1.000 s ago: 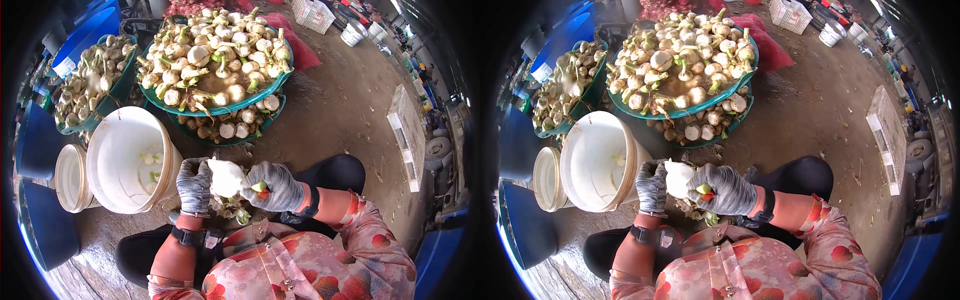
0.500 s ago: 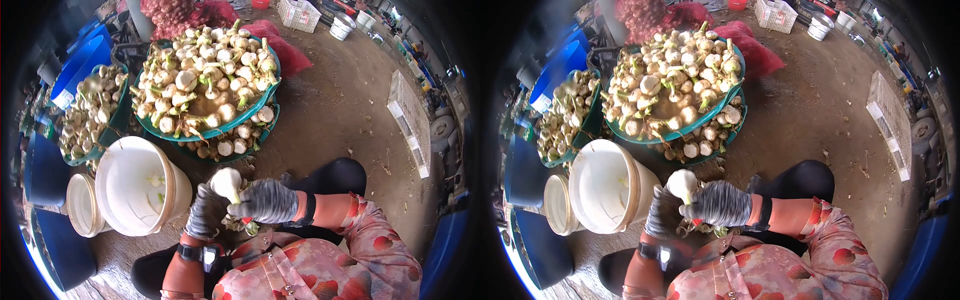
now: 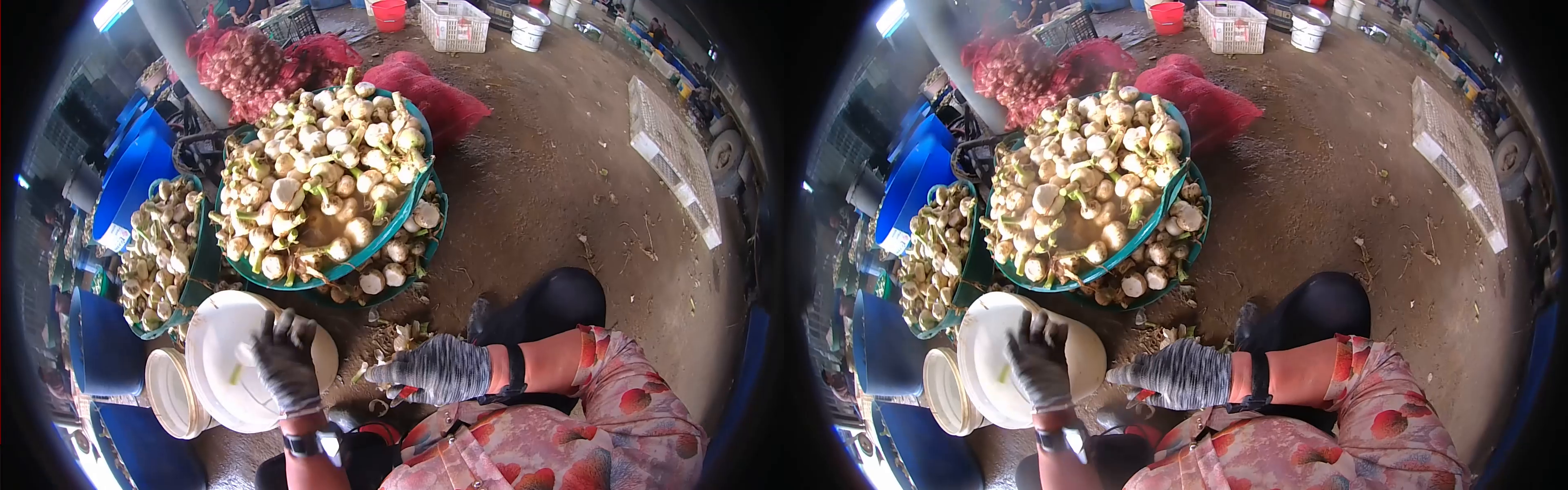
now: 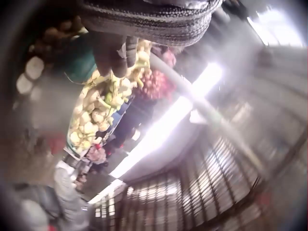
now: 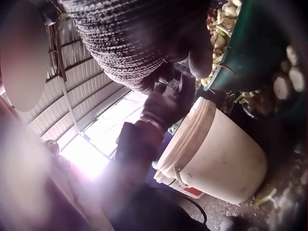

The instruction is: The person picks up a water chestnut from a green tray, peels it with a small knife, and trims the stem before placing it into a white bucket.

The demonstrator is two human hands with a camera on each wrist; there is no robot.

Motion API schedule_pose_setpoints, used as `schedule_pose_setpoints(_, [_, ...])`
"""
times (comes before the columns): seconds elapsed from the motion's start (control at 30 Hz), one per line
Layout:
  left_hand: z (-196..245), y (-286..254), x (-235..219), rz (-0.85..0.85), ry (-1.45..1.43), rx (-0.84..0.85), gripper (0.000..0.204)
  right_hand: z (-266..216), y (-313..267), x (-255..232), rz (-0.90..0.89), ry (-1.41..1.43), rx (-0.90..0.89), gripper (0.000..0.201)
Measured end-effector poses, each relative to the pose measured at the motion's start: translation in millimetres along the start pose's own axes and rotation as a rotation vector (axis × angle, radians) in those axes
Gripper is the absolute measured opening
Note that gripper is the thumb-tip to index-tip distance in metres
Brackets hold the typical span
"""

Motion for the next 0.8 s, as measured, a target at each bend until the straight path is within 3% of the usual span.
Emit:
schedule_pose_setpoints(0.03, [-4, 15, 29, -0.043, 0.058, -0.034, 0.044, 2, 2, 2, -0.040, 0.018, 0.028, 0.052])
schedule_pose_setpoints(0.07, [-1, 20, 59, -0.018, 0.291, 0.030, 0.037, 4, 3, 4, -0.079, 0.037, 0.055, 0.049])
schedule_pose_setpoints(0.13, [-14, 52, 110, -0.280, 0.733, 0.143, 0.030, 9, 1, 3, -0.041, 0.055, 0.064, 0.046])
schedule_pose_setpoints(0.17, [-33, 73, 125, -0.446, 0.898, 0.247, 0.032, 14, 1, 5, -0.059, 0.060, 0.095, 0.046])
schedule_pose_setpoints(0.2, [-61, 94, 131, -0.582, 1.137, 0.228, 0.042, 18, 1, 5, -0.077, 0.065, 0.125, 0.045])
schedule_pose_setpoints(0.23, [-66, 97, 157, -0.669, 1.559, 0.175, 0.048, 15, 2, -1, -0.079, 0.048, 0.115, 0.047])
schedule_pose_setpoints(0.27, [-83, 104, 165, -0.751, 1.824, 0.014, 0.066, 16, 3, -5, -0.073, 0.047, 0.121, 0.047])
schedule_pose_setpoints(0.33, [-120, 115, 164, -0.873, 2.060, -0.085, 0.078, 21, 4, -6, -0.146, 0.058, 0.147, 0.050])
schedule_pose_setpoints(0.47, [-147, 134, 140, -0.830, 1.920, -0.276, 0.086, 28, 2, -11, -0.205, 0.169, 0.215, 0.051])
schedule_pose_setpoints(0.53, [-143, 132, 137, -0.821, 1.806, -0.245, 0.083, 25, 1, -18, -0.205, 0.160, 0.222, 0.047])
schedule_pose_setpoints(0.6, [-117, 128, 166, -0.758, 1.666, 0.134, 0.074, 18, 4, -25, -0.207, 0.152, 0.226, 0.043])
schedule_pose_setpoints(0.67, [-73, 111, 193, -0.648, 1.522, 0.336, 0.067, 29, 5, -30, -0.185, 0.123, 0.433, 0.033])
schedule_pose_setpoints(0.73, [-35, 96, 206, -0.670, 1.352, 0.632, 0.056, 34, 5, -27, -0.150, 0.156, 0.393, 0.030])
schedule_pose_setpoints(0.8, [-16, 87, 189, -0.582, 1.017, 0.479, 0.051, 41, 6, -37, 0.127, 0.124, 0.328, 0.023])
Point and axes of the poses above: each hand's wrist, its own y-axis towards the middle knuckle, its own x-axis out of the palm, z = x × y, the point moved 9 cm from there along y, towards the middle knuckle, and after that the axes turned 13 degrees about x, right-handed, at the moved point
